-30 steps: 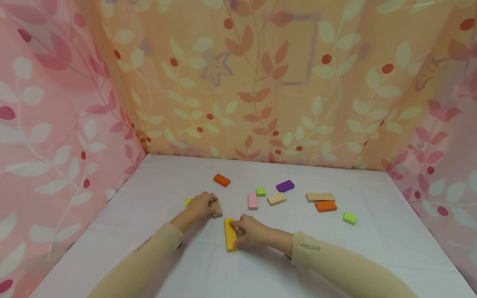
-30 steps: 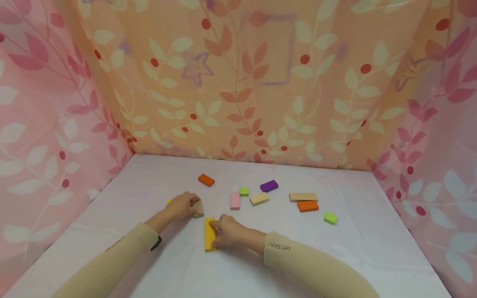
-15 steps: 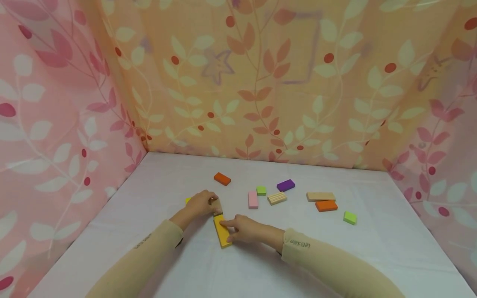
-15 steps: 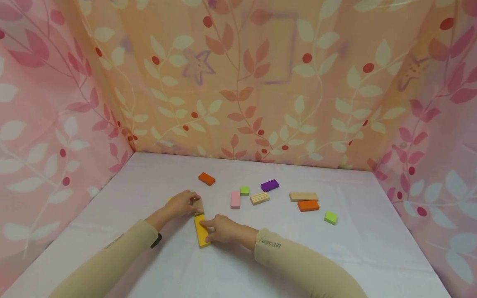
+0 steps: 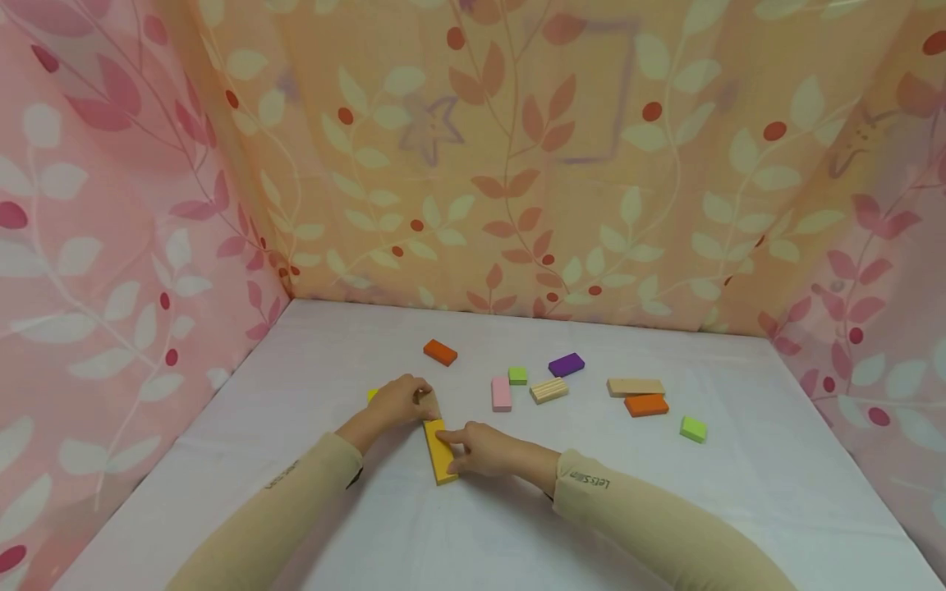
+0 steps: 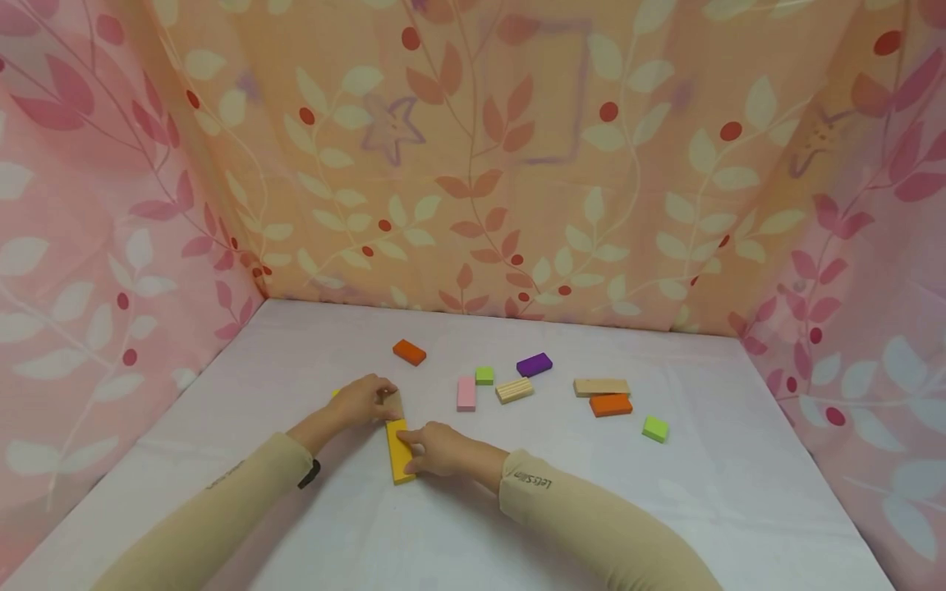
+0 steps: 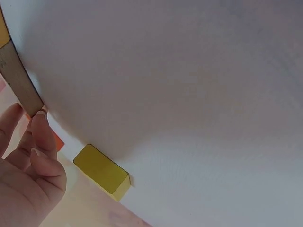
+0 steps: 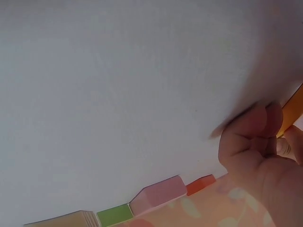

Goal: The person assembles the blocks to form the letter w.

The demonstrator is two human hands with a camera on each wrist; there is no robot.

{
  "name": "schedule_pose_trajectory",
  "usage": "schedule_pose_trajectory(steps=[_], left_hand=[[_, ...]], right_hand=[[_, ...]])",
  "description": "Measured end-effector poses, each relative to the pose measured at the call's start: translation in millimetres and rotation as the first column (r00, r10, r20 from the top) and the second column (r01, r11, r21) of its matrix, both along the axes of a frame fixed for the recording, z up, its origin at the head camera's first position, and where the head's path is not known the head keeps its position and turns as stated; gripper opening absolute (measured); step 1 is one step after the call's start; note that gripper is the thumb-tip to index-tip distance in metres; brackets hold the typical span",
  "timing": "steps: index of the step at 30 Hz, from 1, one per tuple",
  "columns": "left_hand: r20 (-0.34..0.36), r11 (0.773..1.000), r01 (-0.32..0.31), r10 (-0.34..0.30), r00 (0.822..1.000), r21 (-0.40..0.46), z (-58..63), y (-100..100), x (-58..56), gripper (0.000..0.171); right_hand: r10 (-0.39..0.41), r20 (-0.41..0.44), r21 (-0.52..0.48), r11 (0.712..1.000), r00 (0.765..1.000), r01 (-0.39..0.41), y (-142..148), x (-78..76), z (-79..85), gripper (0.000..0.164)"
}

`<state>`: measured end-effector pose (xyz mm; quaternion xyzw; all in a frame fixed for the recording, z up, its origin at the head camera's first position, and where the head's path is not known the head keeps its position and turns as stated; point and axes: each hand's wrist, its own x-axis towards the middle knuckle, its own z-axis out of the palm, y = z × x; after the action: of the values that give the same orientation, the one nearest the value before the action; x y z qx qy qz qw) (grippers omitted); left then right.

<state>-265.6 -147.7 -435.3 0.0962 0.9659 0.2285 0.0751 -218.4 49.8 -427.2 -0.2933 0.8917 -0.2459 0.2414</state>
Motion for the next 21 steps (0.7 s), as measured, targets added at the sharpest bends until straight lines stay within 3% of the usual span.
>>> schedule_pose_trajectory(steps=[21], left_hand=[[-0.009,0.999,0.039,-0.039,0.999,0.008,-3.6,-2.4,2.2,0.055]], right_hand=[[-0.033,0.0,0.001,0.999,0.999,0.033,0.7,3.1,-0.9,0.058]])
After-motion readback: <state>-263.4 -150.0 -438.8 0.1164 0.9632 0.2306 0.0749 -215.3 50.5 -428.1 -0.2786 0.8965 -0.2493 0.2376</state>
